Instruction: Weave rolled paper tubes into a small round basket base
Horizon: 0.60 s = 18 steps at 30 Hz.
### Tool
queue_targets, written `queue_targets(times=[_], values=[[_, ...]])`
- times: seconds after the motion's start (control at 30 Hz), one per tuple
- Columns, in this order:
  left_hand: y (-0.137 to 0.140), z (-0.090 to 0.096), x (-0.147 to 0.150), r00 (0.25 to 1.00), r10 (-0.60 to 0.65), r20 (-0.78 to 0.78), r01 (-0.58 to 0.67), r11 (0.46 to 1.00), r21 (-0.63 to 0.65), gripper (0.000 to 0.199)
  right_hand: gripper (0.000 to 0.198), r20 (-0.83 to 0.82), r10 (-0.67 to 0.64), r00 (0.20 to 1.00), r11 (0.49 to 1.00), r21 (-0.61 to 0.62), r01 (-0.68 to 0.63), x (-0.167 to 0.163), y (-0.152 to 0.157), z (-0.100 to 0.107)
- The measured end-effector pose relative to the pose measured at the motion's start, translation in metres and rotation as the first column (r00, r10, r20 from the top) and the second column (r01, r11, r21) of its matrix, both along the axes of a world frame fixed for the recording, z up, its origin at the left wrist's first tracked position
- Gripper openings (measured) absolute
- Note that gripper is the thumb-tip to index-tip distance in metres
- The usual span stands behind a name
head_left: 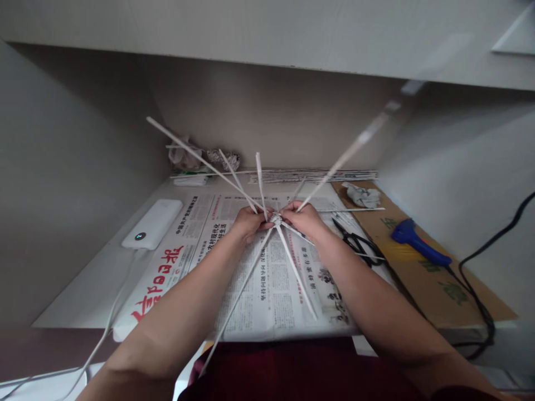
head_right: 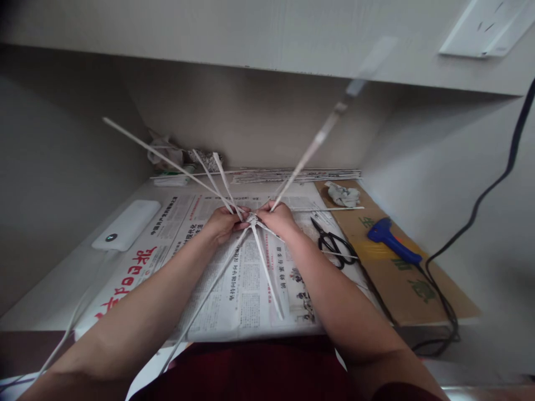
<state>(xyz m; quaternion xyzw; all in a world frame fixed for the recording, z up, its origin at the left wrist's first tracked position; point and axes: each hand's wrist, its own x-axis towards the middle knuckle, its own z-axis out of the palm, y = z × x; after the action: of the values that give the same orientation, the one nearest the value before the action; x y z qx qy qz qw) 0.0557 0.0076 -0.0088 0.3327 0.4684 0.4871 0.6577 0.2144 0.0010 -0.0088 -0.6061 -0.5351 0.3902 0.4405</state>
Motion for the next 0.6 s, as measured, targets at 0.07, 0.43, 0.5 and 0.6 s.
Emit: queue_targets(times=[0.07,0.43,0.5,0.6], values=[[0.0007,0.0015,-0.0002,1.000,0.028,0.014,-0.028,1.000,-0.011,0.016,0.015,0.033,-0.010,0.999,0.999,-0.032,0.011,0.0023,0.0013,-0.0005],[-0.0013,0.0085,0.0005,0.998,0.056,0.003,-0.056,0.997,-0.052,0.015,0.005,-0.024,0.050,0.998,0.998,-0.031,-0.050,0.0000,0.0043,-0.0065],[-0.0010,0.0078,0.0003,0.998,0.066,0.010,-0.066,0.997,-0.046,0.016,0.008,-0.031,0.018,0.999,0.998,-0.054,-0.020,0.0007,0.0049,-0.0076],[-0.0009,0.0069,-0.0005,0.998,0.061,0.019,-0.061,0.998,-0.020,0.017,0.014,-0.082,0.035,0.996,0.996,-0.079,-0.042,0.0006,0.0037,-0.0057]])
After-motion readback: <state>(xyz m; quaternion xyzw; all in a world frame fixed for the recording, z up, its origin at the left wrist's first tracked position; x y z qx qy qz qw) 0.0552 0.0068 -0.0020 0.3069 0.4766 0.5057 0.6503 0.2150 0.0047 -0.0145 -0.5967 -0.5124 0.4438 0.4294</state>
